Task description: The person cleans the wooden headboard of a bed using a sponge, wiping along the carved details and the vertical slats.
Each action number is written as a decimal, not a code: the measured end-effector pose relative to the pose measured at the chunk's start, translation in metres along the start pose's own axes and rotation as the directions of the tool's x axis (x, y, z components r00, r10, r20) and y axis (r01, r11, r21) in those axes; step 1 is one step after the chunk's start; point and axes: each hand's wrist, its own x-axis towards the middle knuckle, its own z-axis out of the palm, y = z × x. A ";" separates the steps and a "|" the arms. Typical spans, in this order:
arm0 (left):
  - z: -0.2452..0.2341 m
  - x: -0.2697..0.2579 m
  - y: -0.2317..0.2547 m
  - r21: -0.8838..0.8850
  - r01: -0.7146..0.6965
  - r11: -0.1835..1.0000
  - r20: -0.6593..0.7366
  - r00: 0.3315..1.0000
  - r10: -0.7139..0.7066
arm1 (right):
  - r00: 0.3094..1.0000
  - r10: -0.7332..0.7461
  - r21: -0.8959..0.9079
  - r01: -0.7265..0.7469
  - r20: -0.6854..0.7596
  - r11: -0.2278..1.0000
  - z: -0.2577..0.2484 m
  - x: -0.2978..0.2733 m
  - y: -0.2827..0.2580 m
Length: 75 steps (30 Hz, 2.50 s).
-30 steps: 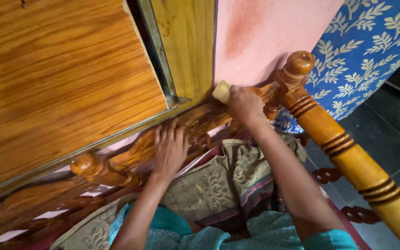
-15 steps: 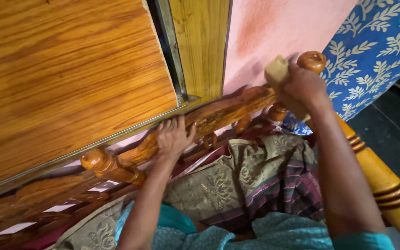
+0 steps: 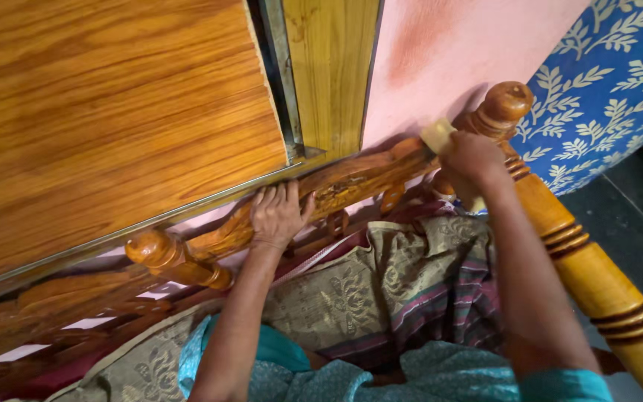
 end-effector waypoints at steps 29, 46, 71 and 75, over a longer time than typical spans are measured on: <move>-0.005 -0.002 0.001 -0.052 0.004 0.999 -0.098 0.995 -0.009 | 0.803 -0.410 -0.054 0.430 -0.432 0.901 -0.004 -0.075 -0.086; -0.013 0.004 0.006 -0.035 0.046 0.998 -0.122 0.991 -0.050 | 0.747 -0.384 -0.129 0.377 -0.543 0.917 0.016 -0.074 -0.089; -0.013 0.005 0.008 -0.014 0.061 0.998 -0.046 0.997 -0.061 | 0.723 -0.354 0.029 0.459 -0.594 0.888 0.029 -0.087 -0.122; -0.016 0.005 0.007 -0.005 0.056 0.998 -0.066 0.996 -0.057 | 0.764 -0.301 0.053 0.400 -0.570 0.915 0.020 -0.073 -0.090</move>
